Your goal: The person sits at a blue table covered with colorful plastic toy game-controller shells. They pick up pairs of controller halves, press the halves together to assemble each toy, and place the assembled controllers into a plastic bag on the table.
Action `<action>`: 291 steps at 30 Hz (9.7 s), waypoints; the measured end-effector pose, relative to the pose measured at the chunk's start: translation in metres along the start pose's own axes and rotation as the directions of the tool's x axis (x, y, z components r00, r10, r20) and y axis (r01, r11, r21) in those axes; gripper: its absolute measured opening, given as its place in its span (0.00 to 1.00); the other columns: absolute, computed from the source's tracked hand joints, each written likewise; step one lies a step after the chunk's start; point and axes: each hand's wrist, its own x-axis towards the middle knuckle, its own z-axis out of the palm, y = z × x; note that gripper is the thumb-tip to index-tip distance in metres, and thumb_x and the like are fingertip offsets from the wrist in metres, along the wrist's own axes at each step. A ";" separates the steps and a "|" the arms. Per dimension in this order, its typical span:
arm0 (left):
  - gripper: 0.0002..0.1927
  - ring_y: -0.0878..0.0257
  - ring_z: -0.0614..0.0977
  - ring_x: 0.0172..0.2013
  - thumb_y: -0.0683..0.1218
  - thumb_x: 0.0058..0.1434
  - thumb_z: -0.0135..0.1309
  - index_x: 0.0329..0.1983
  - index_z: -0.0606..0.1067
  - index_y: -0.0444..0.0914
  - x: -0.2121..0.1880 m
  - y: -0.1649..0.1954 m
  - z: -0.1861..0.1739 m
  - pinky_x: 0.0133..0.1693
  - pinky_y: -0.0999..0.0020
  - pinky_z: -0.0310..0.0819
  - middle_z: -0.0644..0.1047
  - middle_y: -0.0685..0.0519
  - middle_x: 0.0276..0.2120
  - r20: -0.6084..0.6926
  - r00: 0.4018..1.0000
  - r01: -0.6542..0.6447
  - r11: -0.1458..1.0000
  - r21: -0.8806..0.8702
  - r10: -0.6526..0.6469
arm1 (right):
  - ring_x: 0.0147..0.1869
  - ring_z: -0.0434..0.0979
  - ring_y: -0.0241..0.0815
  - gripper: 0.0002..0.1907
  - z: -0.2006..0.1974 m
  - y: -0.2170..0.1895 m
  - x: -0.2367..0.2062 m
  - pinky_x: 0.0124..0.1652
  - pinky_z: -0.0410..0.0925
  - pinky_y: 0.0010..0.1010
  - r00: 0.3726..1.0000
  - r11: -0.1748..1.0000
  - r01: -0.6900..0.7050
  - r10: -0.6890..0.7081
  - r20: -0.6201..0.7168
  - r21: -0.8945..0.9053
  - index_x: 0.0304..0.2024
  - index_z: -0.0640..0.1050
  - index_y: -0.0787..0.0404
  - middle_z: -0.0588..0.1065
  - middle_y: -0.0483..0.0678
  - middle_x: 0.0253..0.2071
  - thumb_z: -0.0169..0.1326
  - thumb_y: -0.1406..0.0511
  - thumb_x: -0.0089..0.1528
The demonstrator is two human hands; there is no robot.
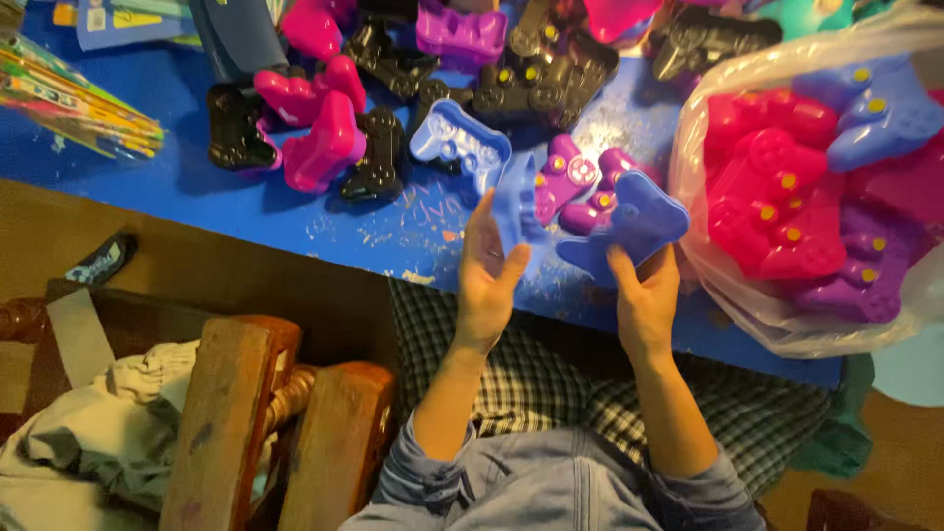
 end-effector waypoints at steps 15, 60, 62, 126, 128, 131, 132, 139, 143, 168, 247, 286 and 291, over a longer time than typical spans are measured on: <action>0.30 0.55 0.69 0.68 0.51 0.76 0.44 0.77 0.56 0.36 -0.002 0.017 0.001 0.69 0.51 0.61 0.67 0.47 0.69 0.131 0.955 0.295 0.827 -0.479 -0.264 | 0.71 0.70 0.66 0.34 0.010 -0.051 0.003 0.61 0.69 0.58 0.883 0.677 -0.456 0.262 0.390 0.578 0.71 0.61 0.65 0.68 0.65 0.68 0.36 0.48 0.72; 0.32 0.53 0.75 0.66 0.53 0.77 0.48 0.78 0.57 0.34 -0.032 0.025 0.040 0.67 0.60 0.67 0.72 0.42 0.66 0.115 0.992 -0.098 0.901 0.422 0.053 | 0.58 0.74 0.38 0.34 0.024 -0.044 -0.026 0.61 0.68 0.33 0.975 0.999 -0.002 -0.008 0.222 0.043 0.74 0.61 0.63 0.72 0.48 0.55 0.57 0.65 0.68; 0.33 0.52 0.76 0.65 0.53 0.76 0.48 0.78 0.57 0.34 -0.031 0.027 0.043 0.67 0.60 0.68 0.72 0.41 0.66 0.126 0.990 -0.111 0.884 0.454 0.059 | 0.58 0.73 0.38 0.34 0.024 -0.045 -0.026 0.61 0.68 0.32 0.977 0.999 0.000 -0.010 0.211 0.048 0.74 0.61 0.63 0.72 0.48 0.55 0.58 0.64 0.69; 0.28 0.54 0.80 0.57 0.48 0.69 0.55 0.68 0.64 0.34 -0.009 0.013 0.010 0.59 0.54 0.74 0.76 0.43 0.57 0.003 0.930 0.328 0.828 -0.456 -0.367 | 0.64 0.68 0.40 0.28 0.026 -0.037 -0.029 0.65 0.61 0.34 0.977 0.987 -0.048 0.078 0.198 -0.151 0.66 0.70 0.65 0.71 0.52 0.60 0.42 0.51 0.75; 0.29 0.55 0.78 0.58 0.49 0.69 0.56 0.69 0.64 0.34 -0.011 0.009 0.010 0.61 0.53 0.72 0.75 0.45 0.58 0.009 0.918 0.349 0.797 -0.494 -0.396 | 0.60 0.71 0.36 0.24 0.026 -0.037 -0.029 0.61 0.63 0.30 0.973 0.988 -0.051 0.082 0.216 -0.145 0.63 0.73 0.65 0.74 0.49 0.57 0.45 0.55 0.74; 0.31 0.56 0.74 0.62 0.49 0.69 0.58 0.71 0.63 0.36 -0.015 0.002 0.013 0.66 0.53 0.68 0.72 0.48 0.61 0.070 0.925 0.356 0.784 -0.509 -0.374 | 0.60 0.72 0.33 0.21 0.028 -0.041 -0.031 0.61 0.65 0.27 0.975 0.998 -0.047 0.055 0.214 -0.043 0.60 0.72 0.65 0.74 0.45 0.56 0.52 0.58 0.71; 0.31 0.56 0.74 0.63 0.50 0.69 0.58 0.72 0.63 0.36 -0.016 0.000 0.012 0.67 0.53 0.67 0.72 0.48 0.62 0.116 0.931 0.354 0.787 -0.505 -0.345 | 0.59 0.73 0.33 0.21 0.029 -0.045 -0.032 0.60 0.65 0.27 0.980 0.997 -0.048 0.057 0.189 -0.053 0.60 0.72 0.65 0.74 0.45 0.54 0.55 0.60 0.69; 0.33 0.54 0.74 0.64 0.51 0.68 0.61 0.71 0.64 0.35 -0.019 -0.001 0.014 0.67 0.51 0.67 0.72 0.47 0.64 0.176 0.948 0.319 0.812 -0.489 -0.267 | 0.54 0.72 0.36 0.21 0.028 -0.072 -0.038 0.57 0.65 0.26 0.969 0.923 0.221 -0.172 0.178 -0.316 0.59 0.77 0.65 0.72 0.45 0.48 0.61 0.63 0.66; 0.32 0.55 0.76 0.62 0.50 0.67 0.60 0.70 0.64 0.36 -0.019 -0.002 0.015 0.64 0.50 0.69 0.72 0.48 0.64 0.159 0.948 0.319 0.818 -0.478 -0.277 | 0.52 0.73 0.36 0.22 0.029 -0.074 -0.039 0.55 0.66 0.25 0.965 0.874 0.254 -0.205 0.161 -0.414 0.57 0.78 0.64 0.73 0.44 0.46 0.64 0.62 0.63; 0.39 0.51 0.73 0.63 0.48 0.65 0.62 0.75 0.57 0.43 -0.020 0.014 0.023 0.62 0.53 0.72 0.70 0.43 0.63 0.120 0.922 0.375 0.776 -0.507 -0.367 | 0.52 0.77 0.44 0.28 0.040 -0.058 -0.041 0.52 0.73 0.33 0.852 0.636 0.522 -0.417 0.317 -0.568 0.55 0.78 0.57 0.70 0.51 0.57 0.70 0.72 0.53; 0.27 0.61 0.71 0.61 0.45 0.70 0.50 0.71 0.62 0.36 0.007 -0.021 -0.022 0.62 0.62 0.66 0.69 0.49 0.63 -0.207 0.960 0.185 0.982 -0.047 -0.190 | 0.61 0.74 0.52 0.18 0.050 -0.051 0.053 0.54 0.67 0.37 0.905 0.692 0.410 -0.226 0.361 -0.594 0.56 0.77 0.61 0.74 0.54 0.58 0.58 0.68 0.63; 0.25 0.58 0.79 0.56 0.55 0.73 0.42 0.68 0.65 0.38 0.074 -0.053 0.030 0.58 0.61 0.74 0.78 0.48 0.55 0.012 0.941 0.318 0.875 -0.366 -0.337 | 0.62 0.72 0.51 0.17 0.054 -0.025 0.080 0.55 0.70 0.41 0.613 0.326 0.646 -0.760 0.215 -0.690 0.51 0.75 0.62 0.70 0.49 0.55 0.62 0.77 0.62; 0.31 0.53 0.79 0.54 0.62 0.76 0.40 0.68 0.67 0.33 0.054 -0.040 0.004 0.56 0.54 0.74 0.77 0.44 0.56 0.336 0.891 0.453 0.618 -0.642 -0.305 | 0.62 0.74 0.51 0.12 0.026 -0.015 0.001 0.63 0.70 0.39 0.690 0.519 0.710 -0.648 0.323 -0.475 0.43 0.77 0.56 0.69 0.53 0.54 0.60 0.76 0.60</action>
